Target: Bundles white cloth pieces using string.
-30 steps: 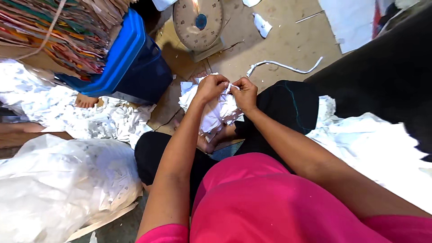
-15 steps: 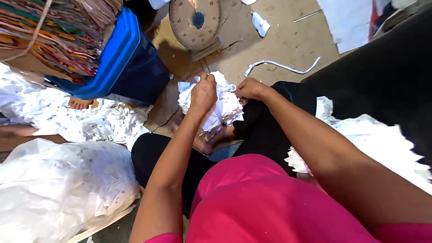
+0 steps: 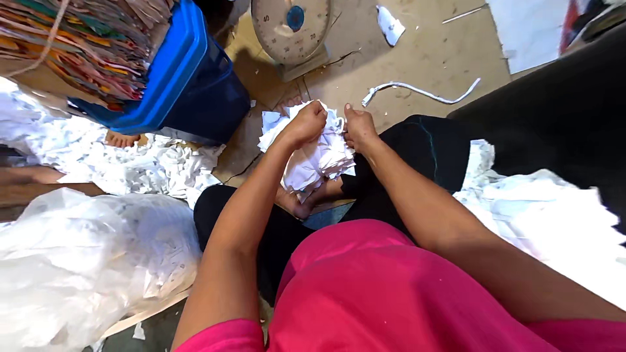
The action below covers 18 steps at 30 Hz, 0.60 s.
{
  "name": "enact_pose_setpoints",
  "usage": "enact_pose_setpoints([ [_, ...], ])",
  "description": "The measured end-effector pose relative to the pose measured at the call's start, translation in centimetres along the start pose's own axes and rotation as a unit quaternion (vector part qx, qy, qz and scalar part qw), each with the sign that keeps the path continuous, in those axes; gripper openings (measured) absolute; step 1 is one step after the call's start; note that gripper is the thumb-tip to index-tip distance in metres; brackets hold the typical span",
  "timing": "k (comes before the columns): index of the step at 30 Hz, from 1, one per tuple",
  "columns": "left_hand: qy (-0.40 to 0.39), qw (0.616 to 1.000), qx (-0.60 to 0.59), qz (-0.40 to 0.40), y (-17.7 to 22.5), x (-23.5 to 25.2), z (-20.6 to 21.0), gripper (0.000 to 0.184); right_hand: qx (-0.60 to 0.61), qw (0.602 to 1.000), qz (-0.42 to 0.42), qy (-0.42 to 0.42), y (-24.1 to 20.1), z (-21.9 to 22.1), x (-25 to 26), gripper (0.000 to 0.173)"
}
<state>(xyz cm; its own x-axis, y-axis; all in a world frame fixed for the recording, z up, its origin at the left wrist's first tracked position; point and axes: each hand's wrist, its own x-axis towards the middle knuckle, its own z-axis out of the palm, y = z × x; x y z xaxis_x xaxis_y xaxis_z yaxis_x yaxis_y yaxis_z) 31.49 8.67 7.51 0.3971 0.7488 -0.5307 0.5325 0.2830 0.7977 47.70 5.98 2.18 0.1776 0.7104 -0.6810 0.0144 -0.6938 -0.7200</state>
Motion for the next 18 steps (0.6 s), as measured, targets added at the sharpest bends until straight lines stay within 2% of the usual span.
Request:
enact_pose_setpoints([
  [2, 0.017, 1.0, -0.018, 0.007, -0.2, 0.2, 0.1, 0.022, 0.069, 0.995, 0.059, -0.038, -0.2, -0.7, 0.5, 0.049],
  [3, 0.027, 0.999, -0.031, 0.017, -0.3, 0.2, 0.0, 0.022, 0.116, 0.989, 0.062, -0.073, -0.5, -1.2, 0.6, 0.048],
  [5, 0.031, 0.998, -0.033, 0.052, -0.3, 0.0, -0.2, 0.022, 0.15, 0.979, -0.005, -0.138, -0.9, -1.8, -0.1, 0.036],
  [8, 0.046, 0.987, 0.075, 0.134, 0.4, 0.1, -0.5, 0.023, 0.139, 0.969, -0.097, -0.179, -0.8, -2.0, -1.0, 0.003],
  [11, 0.044, 0.968, 0.16, 0.187, 1.7, 1.2, -0.8, 0.023, 0.124, 0.969, -0.134, -0.169, -0.5, -1.5, -1.4, 0.013],
  [15, -0.004, 0.955, 0.213, 0.208, 2.7, 2.4, -0.1, 0.022, 0.142, 0.97, -0.156, -0.12, 0.5, -0.9, -1.2, 0.004],
  [18, -0.033, 0.951, 0.211, 0.224, 3.0, 2.1, 0.2, 0.022, 0.157, 0.975, -0.14, -0.066, 0.7, -0.4, -1.3, 0.016],
])
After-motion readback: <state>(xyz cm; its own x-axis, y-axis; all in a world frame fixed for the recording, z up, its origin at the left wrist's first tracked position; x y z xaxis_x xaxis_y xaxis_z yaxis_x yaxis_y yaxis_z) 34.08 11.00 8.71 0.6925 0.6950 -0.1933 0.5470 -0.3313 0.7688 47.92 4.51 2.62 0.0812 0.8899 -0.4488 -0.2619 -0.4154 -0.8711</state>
